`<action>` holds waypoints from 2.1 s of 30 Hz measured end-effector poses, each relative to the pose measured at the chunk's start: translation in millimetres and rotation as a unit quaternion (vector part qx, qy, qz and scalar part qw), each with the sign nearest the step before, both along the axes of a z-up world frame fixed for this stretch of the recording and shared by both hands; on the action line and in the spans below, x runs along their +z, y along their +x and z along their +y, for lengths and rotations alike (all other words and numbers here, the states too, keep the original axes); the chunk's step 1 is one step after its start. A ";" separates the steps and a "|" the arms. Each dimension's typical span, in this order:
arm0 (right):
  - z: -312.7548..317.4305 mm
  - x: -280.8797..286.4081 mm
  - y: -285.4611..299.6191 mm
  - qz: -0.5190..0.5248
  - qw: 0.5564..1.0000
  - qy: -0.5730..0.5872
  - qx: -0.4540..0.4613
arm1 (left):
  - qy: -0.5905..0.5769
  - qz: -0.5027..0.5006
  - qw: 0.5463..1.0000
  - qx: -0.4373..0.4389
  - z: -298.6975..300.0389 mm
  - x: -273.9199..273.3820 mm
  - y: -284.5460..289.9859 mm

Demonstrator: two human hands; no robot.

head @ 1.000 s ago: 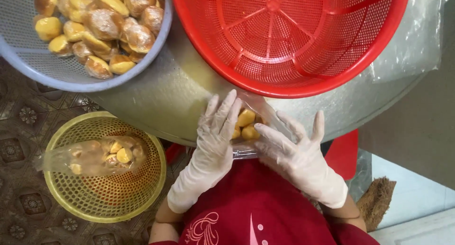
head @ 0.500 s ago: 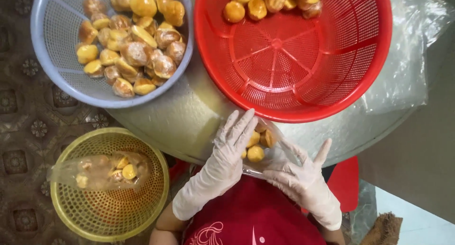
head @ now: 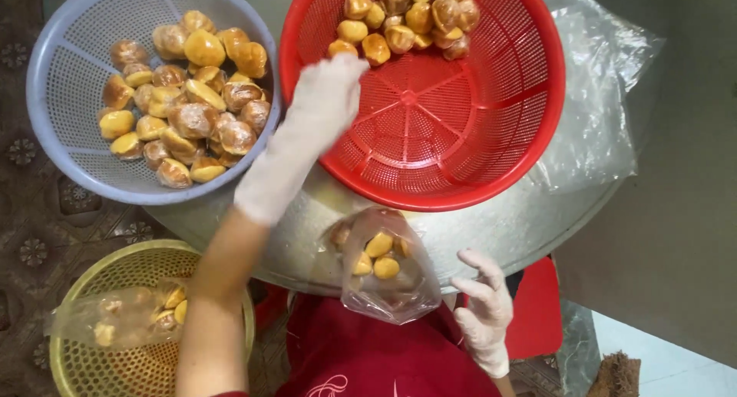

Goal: Packing small pastries from a red basket into a clear plastic bag on a metal table.

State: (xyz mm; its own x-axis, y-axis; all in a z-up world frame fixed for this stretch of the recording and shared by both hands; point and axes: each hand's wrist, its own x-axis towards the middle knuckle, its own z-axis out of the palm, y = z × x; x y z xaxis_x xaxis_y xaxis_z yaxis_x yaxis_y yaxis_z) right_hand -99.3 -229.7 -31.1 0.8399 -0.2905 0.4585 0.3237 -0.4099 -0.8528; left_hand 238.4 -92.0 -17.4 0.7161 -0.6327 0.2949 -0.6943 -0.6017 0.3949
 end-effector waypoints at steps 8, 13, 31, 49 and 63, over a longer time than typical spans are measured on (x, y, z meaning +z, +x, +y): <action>-0.9 1.6 -0.8 0.039 0.997 -0.018 0.060 | 0.429 0.067 0.893 0.122 -81.6 -101.4 93.5; 6.9 23.7 9.6 0.049 0.990 -0.082 0.099 | 0.464 0.022 0.877 0.118 -75.3 -92.0 92.3; 16.8 43.7 29.6 0.154 0.981 -0.087 0.083 | -0.322 0.482 0.789 -0.204 23.0 84.4 -53.5; 18.1 35.7 37.2 0.179 0.982 -0.041 0.047 | -0.148 0.346 0.889 -0.261 78.8 74.1 -200.7; 19.6 33.2 44.0 0.114 0.989 -0.091 -0.037 | 0.055 0.271 0.961 -0.029 22.2 -51.4 -221.4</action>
